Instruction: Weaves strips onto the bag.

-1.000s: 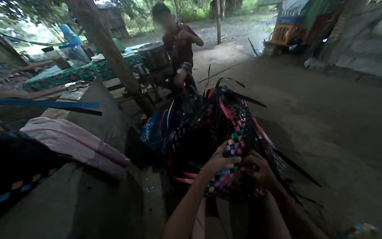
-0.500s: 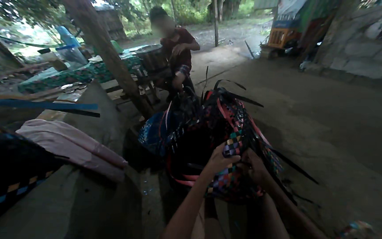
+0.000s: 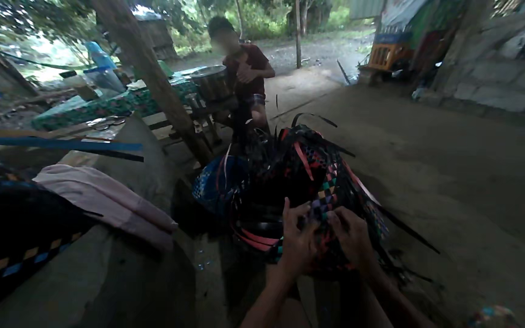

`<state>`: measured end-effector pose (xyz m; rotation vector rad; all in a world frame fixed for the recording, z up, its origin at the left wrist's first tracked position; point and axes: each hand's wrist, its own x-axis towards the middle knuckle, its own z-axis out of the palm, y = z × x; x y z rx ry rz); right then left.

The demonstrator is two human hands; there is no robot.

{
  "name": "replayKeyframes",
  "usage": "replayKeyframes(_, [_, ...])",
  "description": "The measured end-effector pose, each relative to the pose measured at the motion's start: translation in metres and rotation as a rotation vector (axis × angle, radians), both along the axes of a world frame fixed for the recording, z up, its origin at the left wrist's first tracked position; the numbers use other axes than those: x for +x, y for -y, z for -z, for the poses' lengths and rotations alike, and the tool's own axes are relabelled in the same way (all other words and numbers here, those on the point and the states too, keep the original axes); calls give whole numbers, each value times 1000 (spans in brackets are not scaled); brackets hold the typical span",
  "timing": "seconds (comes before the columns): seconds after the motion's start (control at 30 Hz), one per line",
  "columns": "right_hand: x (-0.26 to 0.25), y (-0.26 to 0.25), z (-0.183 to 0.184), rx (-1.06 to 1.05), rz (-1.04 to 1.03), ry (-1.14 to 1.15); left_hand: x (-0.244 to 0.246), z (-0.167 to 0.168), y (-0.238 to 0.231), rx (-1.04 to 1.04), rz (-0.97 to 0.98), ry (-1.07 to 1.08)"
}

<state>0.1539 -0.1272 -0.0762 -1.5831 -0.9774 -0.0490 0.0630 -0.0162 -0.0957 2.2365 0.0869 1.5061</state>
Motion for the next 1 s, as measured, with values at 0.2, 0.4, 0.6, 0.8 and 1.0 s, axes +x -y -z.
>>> replayKeyframes(0.2, [1,3,-37,-225,-302,-295,-20,-13,-13,143,83,-136])
replayKeyframes(0.4, [13,16,-45,-388,-562,-350,-20,-12,-19,-34,-61,-229])
replayKeyframes(0.6, [23,6,-52,-271,-693,-290,-15,-19,0,-86,-111,-302])
replayKeyframes(0.8, [40,-11,-81,-238,-408,-221,-13,-31,10,-127,-107,-417])
replayKeyframes(1.0, [28,8,-81,-617,-384,-282,-5,-29,11,226,-309,-400])
